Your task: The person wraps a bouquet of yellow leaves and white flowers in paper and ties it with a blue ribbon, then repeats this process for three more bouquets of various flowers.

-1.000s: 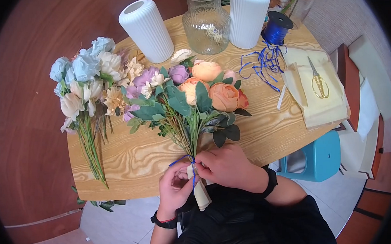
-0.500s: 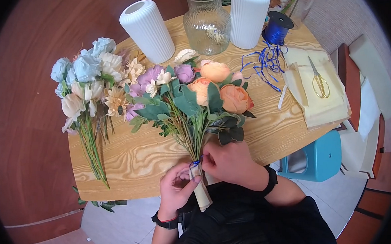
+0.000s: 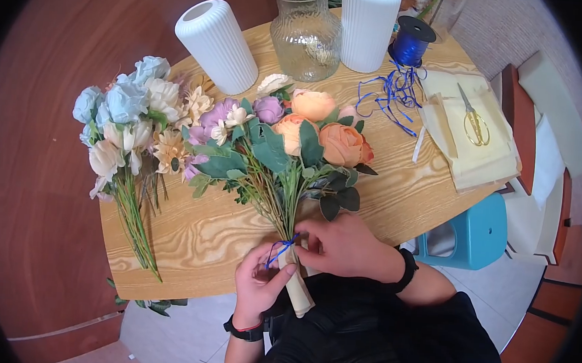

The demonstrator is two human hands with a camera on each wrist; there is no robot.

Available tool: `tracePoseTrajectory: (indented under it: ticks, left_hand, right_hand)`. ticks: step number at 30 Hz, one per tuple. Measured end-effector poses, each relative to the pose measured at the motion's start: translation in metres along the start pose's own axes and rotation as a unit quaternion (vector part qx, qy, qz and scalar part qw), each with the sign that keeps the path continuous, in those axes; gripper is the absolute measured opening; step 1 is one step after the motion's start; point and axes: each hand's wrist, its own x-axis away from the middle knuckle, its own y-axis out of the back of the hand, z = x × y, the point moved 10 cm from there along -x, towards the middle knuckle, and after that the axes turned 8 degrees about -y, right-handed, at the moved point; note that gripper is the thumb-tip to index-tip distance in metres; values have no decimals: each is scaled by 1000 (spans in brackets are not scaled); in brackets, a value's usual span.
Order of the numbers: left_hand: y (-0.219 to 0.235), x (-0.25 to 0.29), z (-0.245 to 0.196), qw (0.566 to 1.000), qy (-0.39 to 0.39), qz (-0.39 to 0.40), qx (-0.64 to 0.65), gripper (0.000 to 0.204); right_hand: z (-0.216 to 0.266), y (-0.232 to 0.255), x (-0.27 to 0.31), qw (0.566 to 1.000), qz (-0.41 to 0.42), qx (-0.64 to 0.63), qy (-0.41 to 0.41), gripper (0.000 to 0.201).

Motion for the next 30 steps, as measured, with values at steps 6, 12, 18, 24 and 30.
tracePoseTrajectory:
  ticks: [6, 12, 18, 24, 30]
  left_hand:
    - [-4, -4, -6, 1000, 9, -7, 16, 49]
    - [-7, -5, -9, 1000, -9, 10, 24, 50]
    - [-6, -6, -8, 1000, -6, 16, 23, 49]
    - [-5, -5, -7, 999, -11, 18, 26, 52]
    - [-3, -4, -5, 1000, -6, 20, 15, 60]
  right_hand:
    - [0, -2, 1, 999, 3, -31, 27, 12]
    - [4, -1, 3, 985, 83, -153, 1, 13]
    - [10, 2, 8, 961, 143, -237, -11, 15]
    - [-5, 13, 3, 996, 52, -68, -23, 14]
    - [-4, 12, 8, 996, -74, 31, 31, 30]
